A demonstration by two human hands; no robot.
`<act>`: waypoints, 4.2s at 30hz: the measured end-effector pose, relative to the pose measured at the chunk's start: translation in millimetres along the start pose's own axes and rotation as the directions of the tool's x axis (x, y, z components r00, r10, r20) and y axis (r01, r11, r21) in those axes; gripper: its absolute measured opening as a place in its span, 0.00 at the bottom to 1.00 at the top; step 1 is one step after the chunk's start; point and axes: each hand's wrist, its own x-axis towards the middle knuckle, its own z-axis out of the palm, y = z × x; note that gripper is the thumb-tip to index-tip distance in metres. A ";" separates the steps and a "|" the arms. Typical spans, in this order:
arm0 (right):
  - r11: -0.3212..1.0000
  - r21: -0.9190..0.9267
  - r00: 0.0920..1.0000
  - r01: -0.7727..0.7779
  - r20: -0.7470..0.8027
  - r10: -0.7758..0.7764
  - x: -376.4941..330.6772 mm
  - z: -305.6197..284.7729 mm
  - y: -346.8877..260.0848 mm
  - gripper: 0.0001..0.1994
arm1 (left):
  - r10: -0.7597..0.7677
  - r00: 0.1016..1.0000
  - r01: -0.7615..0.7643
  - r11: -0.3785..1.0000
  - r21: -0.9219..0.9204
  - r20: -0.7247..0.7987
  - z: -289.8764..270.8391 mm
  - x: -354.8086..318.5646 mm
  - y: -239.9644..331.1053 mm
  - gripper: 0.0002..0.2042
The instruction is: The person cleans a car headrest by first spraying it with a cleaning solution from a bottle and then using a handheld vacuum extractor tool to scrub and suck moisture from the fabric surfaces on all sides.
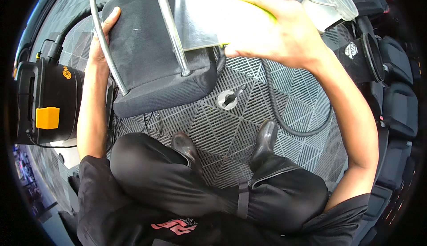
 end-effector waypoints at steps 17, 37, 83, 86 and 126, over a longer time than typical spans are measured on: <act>0.978 -0.207 1.000 -0.005 0.005 0.007 40.9 32.7 -67.9 0.39 | 0.128 0.992 -0.129 0.989 0.079 0.010 -28.2 -34.3 44.2 0.19; 0.976 -0.098 0.962 0.194 -0.178 -0.209 -45.0 -9.3 -136.5 0.39 | 0.277 0.949 -0.136 0.790 0.598 -0.150 55.6 -168.5 131.6 0.19; 0.985 0.001 0.939 0.172 0.303 -0.164 31.7 198.4 -190.4 0.37 | 0.222 0.697 -0.556 0.768 -0.318 -0.682 -37.0 -246.9 -147.0 0.06; 0.980 0.018 0.941 0.199 0.274 -0.197 35.5 213.2 -193.9 0.36 | 0.213 0.655 -0.564 0.777 -0.281 -0.724 -43.9 -247.1 -157.6 0.11; 0.958 -0.195 0.868 0.211 0.489 -0.092 19.0 221.8 -173.9 0.36 | -0.152 0.954 0.107 0.978 -0.180 -0.260 -144.3 -279.9 -117.8 0.21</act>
